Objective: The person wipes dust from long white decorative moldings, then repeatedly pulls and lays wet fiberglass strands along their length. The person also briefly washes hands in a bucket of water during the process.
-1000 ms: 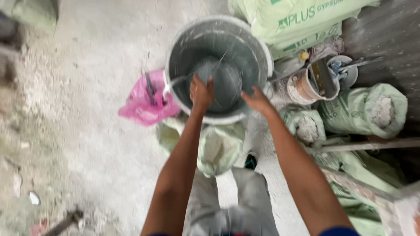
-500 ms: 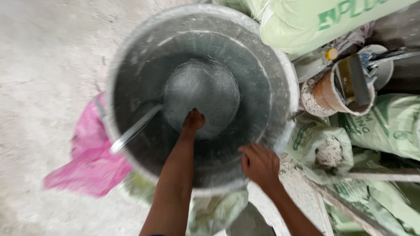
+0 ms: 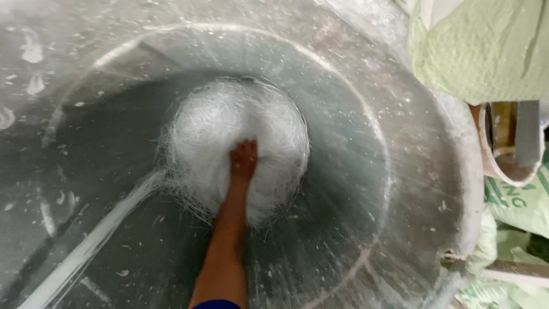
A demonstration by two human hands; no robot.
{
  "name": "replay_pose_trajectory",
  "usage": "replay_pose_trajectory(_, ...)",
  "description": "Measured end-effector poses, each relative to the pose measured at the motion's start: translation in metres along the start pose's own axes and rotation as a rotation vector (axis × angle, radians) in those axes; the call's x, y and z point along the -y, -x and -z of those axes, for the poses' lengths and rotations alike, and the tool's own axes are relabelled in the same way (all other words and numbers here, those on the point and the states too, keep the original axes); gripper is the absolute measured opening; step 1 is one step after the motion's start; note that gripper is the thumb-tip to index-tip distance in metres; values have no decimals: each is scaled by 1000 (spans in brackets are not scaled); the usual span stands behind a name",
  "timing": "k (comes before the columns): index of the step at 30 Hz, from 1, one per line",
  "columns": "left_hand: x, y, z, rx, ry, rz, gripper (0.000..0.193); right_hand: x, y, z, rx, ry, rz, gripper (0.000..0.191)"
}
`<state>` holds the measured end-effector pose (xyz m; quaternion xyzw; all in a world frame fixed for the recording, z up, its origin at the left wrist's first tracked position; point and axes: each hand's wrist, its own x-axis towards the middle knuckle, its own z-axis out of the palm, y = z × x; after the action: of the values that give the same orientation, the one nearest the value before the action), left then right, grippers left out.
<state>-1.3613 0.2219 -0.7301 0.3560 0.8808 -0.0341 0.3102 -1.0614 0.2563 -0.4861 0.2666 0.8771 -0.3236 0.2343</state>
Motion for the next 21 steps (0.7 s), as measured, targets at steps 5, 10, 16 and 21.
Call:
replay_pose_trajectory(5, 50, -12, 33, -196, 58, 8, 28, 17, 37, 0, -94, 49, 5, 16)
replay_pose_trajectory(10, 46, 27, 108, -236, 3, -60, 29, 76, 26, 27, -297, 78, -46, 18)
replay_pose_trajectory(16, 41, 131, 204, -636, 57, -215, 38, 147, 15, 109, -379, -240, 237, 21)
replay_pose_trajectory(21, 28, 206, 267, -737, 62, -328, 33, 214, -16, 204, -548, -156, 687, 52)
